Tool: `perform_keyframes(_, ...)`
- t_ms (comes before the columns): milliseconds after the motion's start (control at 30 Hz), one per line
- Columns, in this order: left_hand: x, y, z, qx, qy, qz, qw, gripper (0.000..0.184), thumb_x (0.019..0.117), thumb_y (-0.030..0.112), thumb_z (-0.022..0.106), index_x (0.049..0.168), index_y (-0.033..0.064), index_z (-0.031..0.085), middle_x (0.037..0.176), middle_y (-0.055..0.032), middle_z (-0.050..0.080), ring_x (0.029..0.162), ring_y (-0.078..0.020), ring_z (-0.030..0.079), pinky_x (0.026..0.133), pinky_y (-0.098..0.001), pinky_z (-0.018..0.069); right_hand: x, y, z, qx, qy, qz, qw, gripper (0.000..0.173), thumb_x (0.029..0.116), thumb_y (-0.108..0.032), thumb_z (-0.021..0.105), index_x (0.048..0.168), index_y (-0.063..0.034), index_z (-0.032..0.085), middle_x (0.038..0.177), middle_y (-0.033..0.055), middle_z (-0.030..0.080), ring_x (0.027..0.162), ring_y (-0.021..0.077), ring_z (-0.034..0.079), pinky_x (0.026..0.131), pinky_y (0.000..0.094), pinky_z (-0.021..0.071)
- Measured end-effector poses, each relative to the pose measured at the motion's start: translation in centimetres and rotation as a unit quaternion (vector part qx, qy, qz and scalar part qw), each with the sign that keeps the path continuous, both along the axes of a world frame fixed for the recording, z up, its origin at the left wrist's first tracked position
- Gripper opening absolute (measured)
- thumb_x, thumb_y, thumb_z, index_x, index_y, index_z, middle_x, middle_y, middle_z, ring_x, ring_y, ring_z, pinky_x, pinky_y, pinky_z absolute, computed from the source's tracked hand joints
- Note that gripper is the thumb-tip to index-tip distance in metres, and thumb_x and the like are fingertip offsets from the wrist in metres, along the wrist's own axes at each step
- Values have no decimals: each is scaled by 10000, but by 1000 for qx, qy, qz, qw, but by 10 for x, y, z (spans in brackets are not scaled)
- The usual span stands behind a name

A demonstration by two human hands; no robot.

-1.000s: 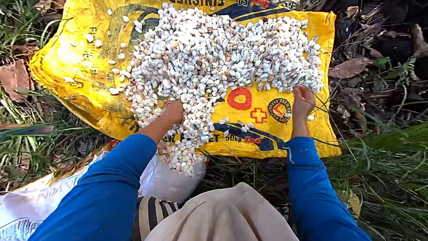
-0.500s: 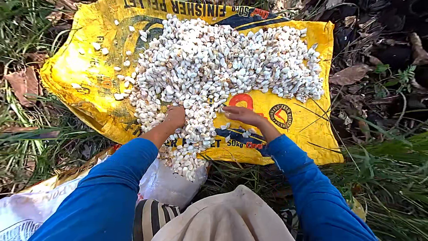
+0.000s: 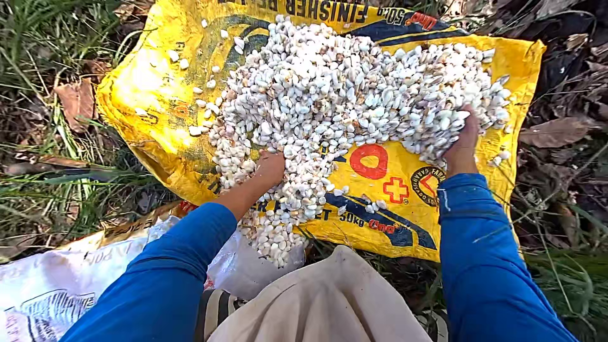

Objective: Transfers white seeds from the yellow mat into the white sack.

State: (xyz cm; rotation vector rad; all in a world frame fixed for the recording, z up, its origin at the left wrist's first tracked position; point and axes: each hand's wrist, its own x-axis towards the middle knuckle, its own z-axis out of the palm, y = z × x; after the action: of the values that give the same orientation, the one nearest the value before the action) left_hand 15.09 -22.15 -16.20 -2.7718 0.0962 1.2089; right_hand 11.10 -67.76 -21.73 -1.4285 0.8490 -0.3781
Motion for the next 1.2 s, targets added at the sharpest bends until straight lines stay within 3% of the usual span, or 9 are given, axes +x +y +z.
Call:
perform_keyframes(200,2,-3,-3,5,4,-12,1000,764,863,-6,740,1477,-167,315,1411,-473,395,1259,-615,504,973,-667,494,3,116,20,16,-9,125,992,350,999,-240,649,1224,20,582,985,66,711,886,113,701,842,346,606)
perform_keyframes(333,0,-3,-5,7,3,-31,999,734,852,5,753,1446,-170,359,1380,-455,436,1259,-602,508,969,-668,495,-15,214,24,-102,27,316,943,692,844,-277,832,1417,-15,546,1397,201,583,1298,263,570,1107,454,480)
perform_keyframes(433,-5,2,3,-5,1,7,1000,592,886,39,725,1333,-219,435,1370,-434,463,1244,-567,540,978,-658,491,-58,248,122,-246,138,515,810,792,890,-299,808,1570,-170,422,1603,289,346,1491,491,297,1213,608,259)
perform_keyframes(500,-9,6,8,-13,9,22,1000,500,930,82,684,1265,-228,480,1347,-417,508,1260,-541,546,1014,-658,460,-72,235,165,-234,146,568,776,641,883,-149,811,1474,-174,565,1548,240,454,1403,444,449,1149,562,370)
perform_keyframes(667,-5,0,8,18,33,-48,998,375,934,93,692,1130,-210,592,1327,-419,519,1283,-562,510,1008,-687,446,-52,77,72,-290,47,344,892,350,1060,-243,550,1168,57,696,1076,187,736,957,238,729,899,418,593)
perform_keyframes(833,-6,-4,9,25,32,-47,998,366,941,85,686,1131,-211,584,1328,-413,515,1280,-553,515,1007,-667,455,-93,-71,24,-369,303,77,875,469,1080,-317,450,1363,27,596,1422,299,550,1377,427,491,1160,575,354)
perform_keyframes(900,-4,-2,9,24,30,-57,998,331,941,83,681,1098,-199,610,1302,-405,541,1272,-552,521,1002,-670,452,-90,-67,-3,-329,272,21,904,467,1082,-280,456,1427,26,532,1487,264,510,1417,345,473,1186,468,357)
perform_keyframes(1133,-5,-2,8,3,26,-47,999,399,923,63,707,1158,-228,570,1329,-445,494,1293,-589,482,1018,-702,420,-28,109,5,-129,53,315,939,731,1103,-363,367,1635,4,27,1701,238,90,1579,252,168,1284,398,178)
perform_keyframes(1200,-4,-1,9,-1,24,-51,998,376,932,70,695,1160,-208,588,1316,-425,519,1287,-572,498,1022,-688,427,-29,127,43,-91,54,469,877,642,1101,-345,291,1618,23,193,1678,217,230,1547,245,275,1264,418,230)
